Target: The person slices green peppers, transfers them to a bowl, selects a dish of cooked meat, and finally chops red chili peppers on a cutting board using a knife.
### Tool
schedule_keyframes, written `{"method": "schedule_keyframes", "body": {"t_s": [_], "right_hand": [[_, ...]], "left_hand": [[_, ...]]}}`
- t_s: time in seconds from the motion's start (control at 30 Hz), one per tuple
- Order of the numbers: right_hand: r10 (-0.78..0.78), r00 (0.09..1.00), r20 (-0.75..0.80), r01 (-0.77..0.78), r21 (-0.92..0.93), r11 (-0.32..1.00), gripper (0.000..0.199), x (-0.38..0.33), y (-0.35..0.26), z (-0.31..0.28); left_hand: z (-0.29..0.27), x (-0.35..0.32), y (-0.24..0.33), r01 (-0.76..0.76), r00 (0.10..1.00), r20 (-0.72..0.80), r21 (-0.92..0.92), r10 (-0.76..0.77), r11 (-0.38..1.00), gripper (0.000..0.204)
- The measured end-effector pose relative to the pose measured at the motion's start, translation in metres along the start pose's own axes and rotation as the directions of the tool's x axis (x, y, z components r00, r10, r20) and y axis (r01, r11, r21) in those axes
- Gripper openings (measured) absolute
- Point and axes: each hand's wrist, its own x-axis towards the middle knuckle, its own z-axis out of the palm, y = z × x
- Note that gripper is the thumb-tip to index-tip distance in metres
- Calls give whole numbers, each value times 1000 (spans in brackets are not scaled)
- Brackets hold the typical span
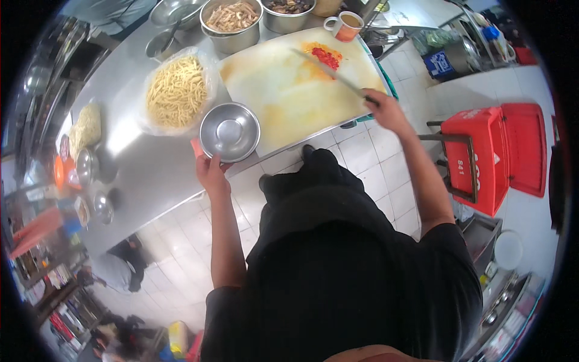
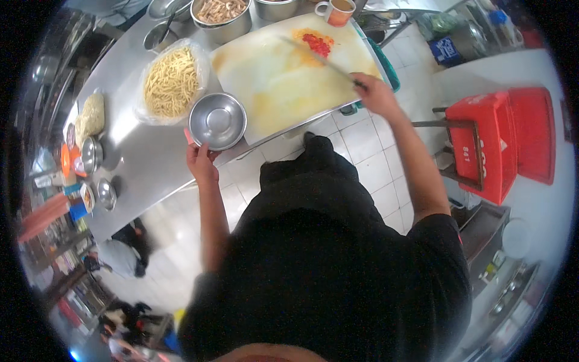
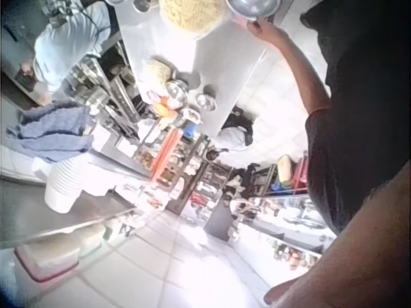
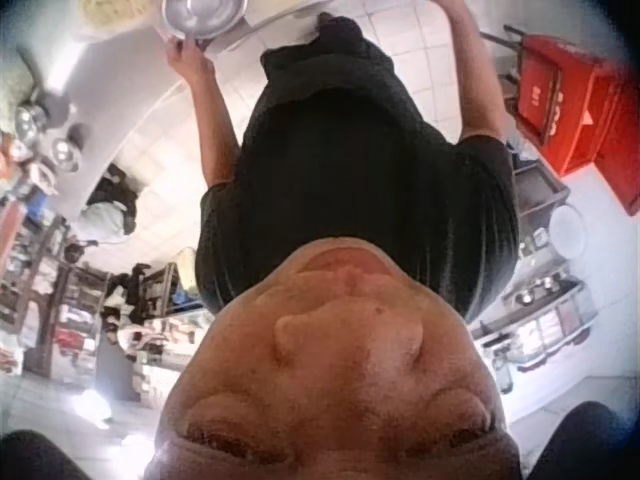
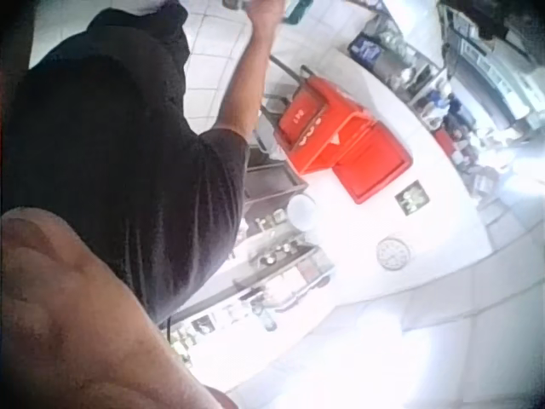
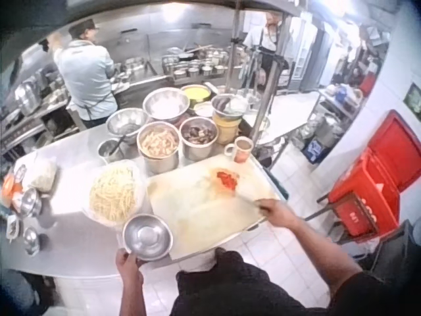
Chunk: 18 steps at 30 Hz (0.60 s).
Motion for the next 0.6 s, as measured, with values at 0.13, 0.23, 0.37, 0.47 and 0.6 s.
{"method": "schedule_keyframes", "body": {"t_s": [0.13, 0.23, 0.37, 0.47, 0.6], "right_hand": [[-144, 989, -8, 143, -92, 985, 35, 38, 78, -57], [-177, 983, 50, 183, -171, 968, 36, 71, 103, -79], [-295, 942, 161, 324, -205, 924, 39, 118, 129, -103], [-404, 893, 198, 437, -169, 883, 39, 150, 165, -97], [-492, 819, 295, 548, -151, 823, 39, 161, 164, -112]], "left_hand": [[-1, -33, -1, -23, 998, -57, 66, 26, 998, 7], [5, -69, -8, -43, 987, -151, 108, 59, 993, 8], [39, -121, -27, -53, 956, -284, 78, 74, 996, 10], [67, -162, -54, -17, 929, -370, -1, 16, 1000, 10], [112, -208, -80, 17, 902, -428, -79, -50, 997, 11]]}}
